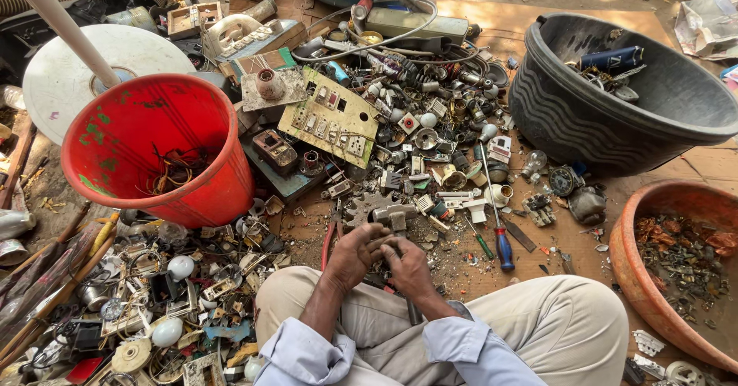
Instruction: The person sits on the ground surrounded by scrap metal and uses a hammer and pliers to dismantle a metal gear. They repeatedly strike the gear with the hammer to break it apart and use pliers to pull off small pieces.
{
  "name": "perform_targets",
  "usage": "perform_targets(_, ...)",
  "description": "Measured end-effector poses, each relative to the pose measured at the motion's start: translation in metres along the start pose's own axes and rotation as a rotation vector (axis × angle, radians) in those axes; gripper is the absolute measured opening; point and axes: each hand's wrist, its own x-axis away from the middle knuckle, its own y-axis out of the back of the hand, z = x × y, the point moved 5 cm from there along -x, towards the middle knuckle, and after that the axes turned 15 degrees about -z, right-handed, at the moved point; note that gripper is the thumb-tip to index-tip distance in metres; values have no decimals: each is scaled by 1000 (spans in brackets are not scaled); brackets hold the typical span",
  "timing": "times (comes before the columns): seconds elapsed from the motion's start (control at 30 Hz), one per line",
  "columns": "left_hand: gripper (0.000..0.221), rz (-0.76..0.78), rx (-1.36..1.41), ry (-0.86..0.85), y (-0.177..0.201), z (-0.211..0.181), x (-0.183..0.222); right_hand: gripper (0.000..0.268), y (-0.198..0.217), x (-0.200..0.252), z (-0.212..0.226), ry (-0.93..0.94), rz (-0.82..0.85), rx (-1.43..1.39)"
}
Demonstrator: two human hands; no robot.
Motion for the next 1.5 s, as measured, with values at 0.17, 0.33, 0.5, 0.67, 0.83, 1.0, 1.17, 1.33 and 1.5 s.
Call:
perform_targets(0.17, 18, -169, -417, 14, 12, 13, -7, 16, 10, -3, 4, 240, -19, 344)
perform_targets(0.33, 19, -293, -373, -72, 22, 9, -9, 29, 5, -4, -9, -252, 66, -9)
perform_targets(0.5, 19, -254, -445, -90, 18, 8, -10, 23, 3, -7, -21, -391, 96, -156)
perform_targets(0.67, 18, -191, -452, -90, 9, 7, -2, 19, 7, -6, -22, -288, 58, -104)
perform_targets(0.83, 18, -209, -466, -99, 11, 10, -4, 18, 8, 0, -29, -412, 60, -238)
perform_targets(1.0, 16, -160, -435, -99, 16, 16, -7, 20, 8, 3, -37, -505, 57, -239)
perform_targets(1.17, 17, -164, -462, -113, 17, 15, -5, 21, 6, 3, -40, -484, 80, -264)
perform_targets(1.33, 17, -198, -509, -150, 8, 11, 9, 19, 0, 6, -51, -526, 82, -360)
perform_targets(1.5, 16, -288, -552, -280, 2, 0, 26, 14, -5, 12, -54, -693, -6, -463)
